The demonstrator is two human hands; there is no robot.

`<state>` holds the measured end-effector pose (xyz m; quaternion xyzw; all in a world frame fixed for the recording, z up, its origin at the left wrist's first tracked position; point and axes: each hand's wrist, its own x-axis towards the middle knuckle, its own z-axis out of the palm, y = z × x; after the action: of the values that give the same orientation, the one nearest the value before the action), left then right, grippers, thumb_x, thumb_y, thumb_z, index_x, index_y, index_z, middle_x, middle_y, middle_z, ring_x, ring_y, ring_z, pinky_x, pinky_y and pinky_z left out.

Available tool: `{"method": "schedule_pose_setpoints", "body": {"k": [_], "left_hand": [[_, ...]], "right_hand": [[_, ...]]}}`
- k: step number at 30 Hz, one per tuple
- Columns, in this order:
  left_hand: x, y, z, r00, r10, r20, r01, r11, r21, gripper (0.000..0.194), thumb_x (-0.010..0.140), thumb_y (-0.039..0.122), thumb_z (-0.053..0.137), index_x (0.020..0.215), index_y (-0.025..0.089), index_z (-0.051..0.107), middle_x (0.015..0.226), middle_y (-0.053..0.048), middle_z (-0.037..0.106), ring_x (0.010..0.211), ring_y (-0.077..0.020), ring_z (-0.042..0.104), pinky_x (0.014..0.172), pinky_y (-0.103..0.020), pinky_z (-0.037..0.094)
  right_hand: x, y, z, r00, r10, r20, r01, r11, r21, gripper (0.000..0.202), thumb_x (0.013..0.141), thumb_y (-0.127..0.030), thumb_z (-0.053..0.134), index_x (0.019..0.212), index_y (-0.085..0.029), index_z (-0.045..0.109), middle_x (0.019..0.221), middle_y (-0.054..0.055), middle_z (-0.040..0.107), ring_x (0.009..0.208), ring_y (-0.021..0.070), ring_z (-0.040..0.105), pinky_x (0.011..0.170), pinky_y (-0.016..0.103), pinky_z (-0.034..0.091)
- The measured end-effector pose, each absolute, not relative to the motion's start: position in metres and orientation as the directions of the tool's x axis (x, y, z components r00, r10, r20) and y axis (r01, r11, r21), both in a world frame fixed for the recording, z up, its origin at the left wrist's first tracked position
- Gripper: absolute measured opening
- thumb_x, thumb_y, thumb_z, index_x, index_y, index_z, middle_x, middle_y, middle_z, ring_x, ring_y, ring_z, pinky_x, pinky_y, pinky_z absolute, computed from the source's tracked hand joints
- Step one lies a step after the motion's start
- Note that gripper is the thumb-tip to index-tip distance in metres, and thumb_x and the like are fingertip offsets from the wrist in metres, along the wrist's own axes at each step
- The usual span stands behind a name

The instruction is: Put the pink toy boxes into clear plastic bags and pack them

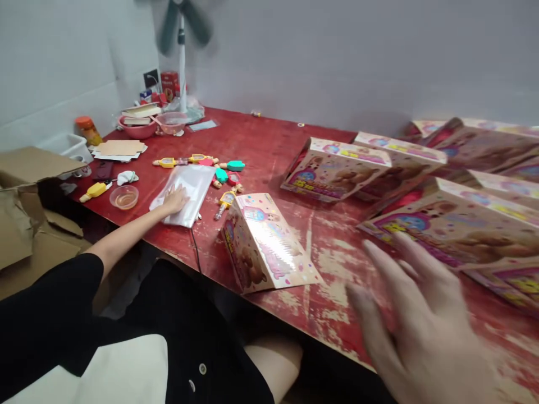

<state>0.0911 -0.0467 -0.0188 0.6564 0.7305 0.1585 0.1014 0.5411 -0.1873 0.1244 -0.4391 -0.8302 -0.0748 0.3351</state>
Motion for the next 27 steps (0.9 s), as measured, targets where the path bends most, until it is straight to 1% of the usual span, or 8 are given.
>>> {"method": "schedule_pose_setpoints", "body": {"k": [4,8,13,17,19,22,24,27], "left_hand": [[0.071,-0.048,-0.031,-0.179,0.98,0.088,0.926,0.138,0.351,0.032,0.098,0.032,0.052,0.11,0.014,0.075,0.124,-0.018,0.071,0.125,-0.0317,0.061,0.11,-0.046,0.043],[0.068,-0.04,-0.008,-0.193,0.962,0.191,0.92,0.11,0.376,0.029,0.097,0.037,0.058,0.106,0.016,0.076,0.114,-0.017,0.075,0.11,-0.0297,0.067,0.096,-0.04,0.049],[0.065,-0.028,0.047,-0.123,0.905,0.407,0.883,-0.088,0.461,0.027,0.1,0.035,0.054,0.105,0.016,0.073,0.109,-0.011,0.075,0.103,-0.0238,0.067,0.09,-0.034,0.048],[0.075,-0.019,0.076,-0.106,0.844,0.527,0.727,-0.295,0.62,0.011,0.09,0.022,0.067,0.087,0.013,0.071,0.089,-0.008,0.074,0.084,-0.0185,0.066,0.081,-0.03,0.048],[0.09,-0.017,0.079,-0.11,0.867,0.486,0.596,-0.334,0.73,0.011,0.082,0.021,0.077,0.08,0.012,0.069,0.081,-0.005,0.072,0.075,-0.0154,0.064,0.076,-0.028,0.048],[0.119,-0.021,0.071,0.013,0.916,0.401,0.378,-0.376,0.846,0.024,0.077,0.03,0.083,0.076,0.011,0.067,0.075,-0.003,0.069,0.07,-0.0124,0.061,0.071,-0.025,0.048],[0.133,-0.027,0.062,0.112,0.929,0.353,0.299,-0.371,0.879,0.033,0.079,0.04,0.082,0.078,0.011,0.067,0.075,-0.004,0.068,0.071,-0.0123,0.061,0.071,-0.024,0.048],[0.133,-0.043,0.044,0.02,0.924,0.382,0.345,-0.365,0.865,0.04,0.09,0.051,0.069,0.092,0.011,0.068,0.091,-0.008,0.071,0.085,-0.0155,0.066,0.082,-0.027,0.051]], "right_hand": [[0.477,-0.156,0.12,-0.522,0.632,0.572,0.713,0.692,-0.113,0.062,0.102,-0.052,0.042,0.161,-0.033,0.032,0.156,0.015,0.044,0.141,0.0346,0.049,0.113,0.057,0.048],[0.432,-0.15,0.085,-0.631,0.705,0.324,0.764,0.638,0.097,0.079,0.096,-0.055,0.052,0.157,-0.008,0.035,0.158,0.027,0.038,0.147,0.0447,0.037,0.114,0.062,0.043],[0.456,-0.142,0.06,-0.687,0.691,0.225,0.727,0.649,0.224,0.07,0.087,-0.021,0.052,0.155,-0.012,0.04,0.158,0.019,0.043,0.144,0.0416,0.043,0.11,0.058,0.045],[0.458,-0.127,0.085,-0.587,0.747,0.314,0.775,0.63,-0.049,0.039,0.091,-0.034,0.051,0.123,-0.019,0.068,0.13,0.02,0.067,0.121,0.0424,0.062,0.096,0.061,0.051],[0.426,-0.12,0.094,-0.495,0.786,0.37,0.71,0.611,-0.349,0.033,0.093,-0.043,0.052,0.107,-0.019,0.071,0.114,0.017,0.072,0.106,0.0352,0.068,0.093,0.054,0.055],[0.356,-0.106,0.082,-0.333,0.869,0.365,0.42,0.484,-0.768,0.043,0.088,-0.051,0.06,0.117,-0.018,0.064,0.106,0.013,0.072,0.094,0.0259,0.07,0.082,0.042,0.058],[0.317,-0.094,0.059,-0.25,0.92,0.301,0.302,0.369,-0.879,0.049,0.08,-0.049,0.07,0.116,-0.017,0.061,0.101,0.012,0.072,0.086,0.0237,0.069,0.076,0.038,0.058],[0.291,-0.079,0.023,-0.114,0.959,0.261,0.294,0.283,-0.913,0.024,0.08,-0.038,0.065,0.092,-0.017,0.061,0.085,0.008,0.07,0.075,0.0211,0.066,0.076,0.036,0.055]]}}
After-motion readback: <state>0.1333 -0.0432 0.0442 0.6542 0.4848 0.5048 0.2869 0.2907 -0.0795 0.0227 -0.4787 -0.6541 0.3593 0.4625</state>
